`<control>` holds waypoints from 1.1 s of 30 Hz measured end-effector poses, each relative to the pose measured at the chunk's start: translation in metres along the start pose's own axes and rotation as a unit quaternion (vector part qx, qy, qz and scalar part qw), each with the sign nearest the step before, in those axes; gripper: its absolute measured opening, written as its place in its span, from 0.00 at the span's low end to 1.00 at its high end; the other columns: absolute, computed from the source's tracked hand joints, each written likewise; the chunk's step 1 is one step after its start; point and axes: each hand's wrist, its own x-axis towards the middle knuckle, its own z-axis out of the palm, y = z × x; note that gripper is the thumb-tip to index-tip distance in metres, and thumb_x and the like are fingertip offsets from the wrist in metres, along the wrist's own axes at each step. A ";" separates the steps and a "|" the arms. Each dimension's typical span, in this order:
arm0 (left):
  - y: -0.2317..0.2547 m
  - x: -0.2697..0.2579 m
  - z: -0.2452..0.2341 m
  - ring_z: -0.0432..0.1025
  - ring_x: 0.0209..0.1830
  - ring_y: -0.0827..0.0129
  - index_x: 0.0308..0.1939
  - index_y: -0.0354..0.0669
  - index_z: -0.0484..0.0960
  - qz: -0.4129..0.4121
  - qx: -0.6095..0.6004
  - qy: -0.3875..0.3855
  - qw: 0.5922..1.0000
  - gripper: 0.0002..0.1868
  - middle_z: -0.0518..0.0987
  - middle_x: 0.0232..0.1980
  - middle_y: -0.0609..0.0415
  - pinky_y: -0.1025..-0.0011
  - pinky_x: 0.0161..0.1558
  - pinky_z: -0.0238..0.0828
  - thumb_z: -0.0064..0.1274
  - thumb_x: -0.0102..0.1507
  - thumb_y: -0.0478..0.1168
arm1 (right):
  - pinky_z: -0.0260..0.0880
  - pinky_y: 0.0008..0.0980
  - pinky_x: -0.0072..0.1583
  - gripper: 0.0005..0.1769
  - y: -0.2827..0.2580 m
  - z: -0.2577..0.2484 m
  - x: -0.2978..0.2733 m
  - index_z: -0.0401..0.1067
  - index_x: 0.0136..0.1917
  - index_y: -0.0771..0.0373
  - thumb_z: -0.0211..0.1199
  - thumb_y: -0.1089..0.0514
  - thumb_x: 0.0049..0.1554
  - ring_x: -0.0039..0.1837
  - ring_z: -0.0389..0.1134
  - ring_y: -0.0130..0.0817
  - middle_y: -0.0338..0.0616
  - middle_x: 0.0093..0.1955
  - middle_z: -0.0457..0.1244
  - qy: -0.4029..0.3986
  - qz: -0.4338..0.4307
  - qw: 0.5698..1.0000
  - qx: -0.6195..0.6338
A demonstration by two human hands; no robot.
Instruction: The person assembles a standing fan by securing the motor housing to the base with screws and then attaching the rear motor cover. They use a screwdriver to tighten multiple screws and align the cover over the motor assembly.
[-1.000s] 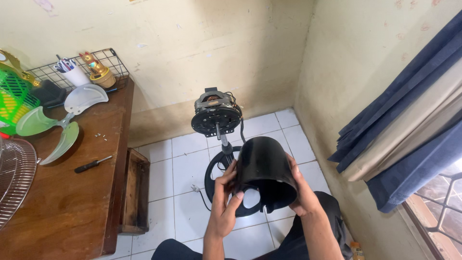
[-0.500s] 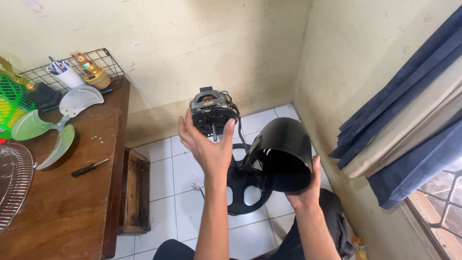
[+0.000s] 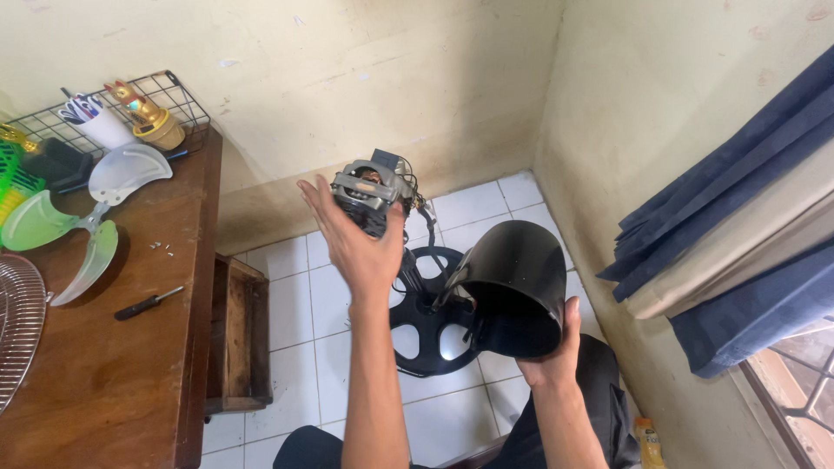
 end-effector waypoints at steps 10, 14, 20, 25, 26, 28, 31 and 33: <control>-0.051 0.022 -0.039 0.61 0.67 0.50 0.76 0.39 0.70 0.028 -0.051 -0.100 0.993 0.33 0.67 0.65 0.39 0.57 0.71 0.57 0.54 0.68 0.48 | 0.59 0.53 0.71 0.51 0.006 -0.005 0.008 0.62 0.75 0.62 0.49 0.21 0.57 0.72 0.62 0.52 0.53 0.72 0.61 -0.023 0.016 1.000 0.010; -0.056 0.029 -0.032 0.70 0.62 0.58 0.68 0.40 0.76 0.009 -0.141 -0.082 0.987 0.24 0.77 0.59 0.46 0.59 0.69 0.61 0.45 0.72 0.48 | 0.59 0.53 0.72 0.48 0.004 0.001 0.007 0.62 0.75 0.59 0.50 0.22 0.57 0.72 0.61 0.50 0.49 0.73 0.61 -0.006 -0.001 1.000 -0.003; -0.066 0.044 -0.028 0.71 0.65 0.59 0.63 0.36 0.79 0.017 -0.179 -0.094 0.979 0.22 0.83 0.58 0.45 0.59 0.75 0.50 0.41 0.75 0.49 | 0.60 0.51 0.71 0.46 -0.001 0.009 0.004 0.64 0.74 0.56 0.51 0.23 0.57 0.71 0.63 0.47 0.47 0.71 0.62 -0.007 -0.018 1.000 -0.002; -0.089 0.061 -0.021 0.75 0.56 0.67 0.60 0.35 0.81 -0.009 -0.203 -0.128 0.971 0.24 0.84 0.53 0.49 0.65 0.72 0.52 0.41 0.75 0.51 | 0.60 0.51 0.72 0.46 0.003 0.015 0.002 0.64 0.74 0.59 0.52 0.23 0.58 0.72 0.63 0.47 0.47 0.71 0.62 -0.009 -0.022 0.999 -0.023; -0.095 0.063 -0.017 0.74 0.55 0.70 0.59 0.36 0.81 -0.039 -0.227 -0.133 0.964 0.24 0.84 0.52 0.52 0.68 0.66 0.60 0.42 0.74 0.52 | 0.60 0.51 0.72 0.46 0.004 0.016 0.001 0.64 0.73 0.59 0.52 0.23 0.58 0.71 0.63 0.47 0.47 0.71 0.63 -0.011 -0.020 1.000 -0.022; -0.107 0.069 -0.010 0.72 0.51 0.74 0.57 0.36 0.82 -0.089 -0.272 -0.153 0.946 0.24 0.83 0.49 0.55 0.73 0.57 0.67 0.44 0.74 0.53 | 0.61 0.52 0.71 0.45 0.007 0.018 0.000 0.65 0.73 0.59 0.52 0.24 0.57 0.71 0.63 0.48 0.48 0.70 0.63 -0.026 -0.021 0.999 -0.030; -0.126 0.080 -0.001 0.69 0.48 0.77 0.53 0.35 0.83 -0.132 -0.332 -0.201 0.912 0.24 0.81 0.46 0.59 0.76 0.53 0.67 0.47 0.74 0.54 | 0.60 0.52 0.72 0.44 0.008 0.018 -0.001 0.64 0.72 0.59 0.52 0.24 0.58 0.71 0.63 0.48 0.48 0.70 0.63 -0.028 -0.026 0.999 -0.033; -0.136 0.091 0.003 0.69 0.48 0.78 0.52 0.34 0.84 -0.133 -0.368 -0.234 0.890 0.24 0.80 0.46 0.60 0.76 0.54 0.66 0.49 0.74 0.54 | 0.60 0.51 0.72 0.44 0.009 0.016 -0.001 0.64 0.73 0.59 0.52 0.24 0.59 0.71 0.62 0.47 0.47 0.70 0.62 -0.020 -0.025 0.999 -0.029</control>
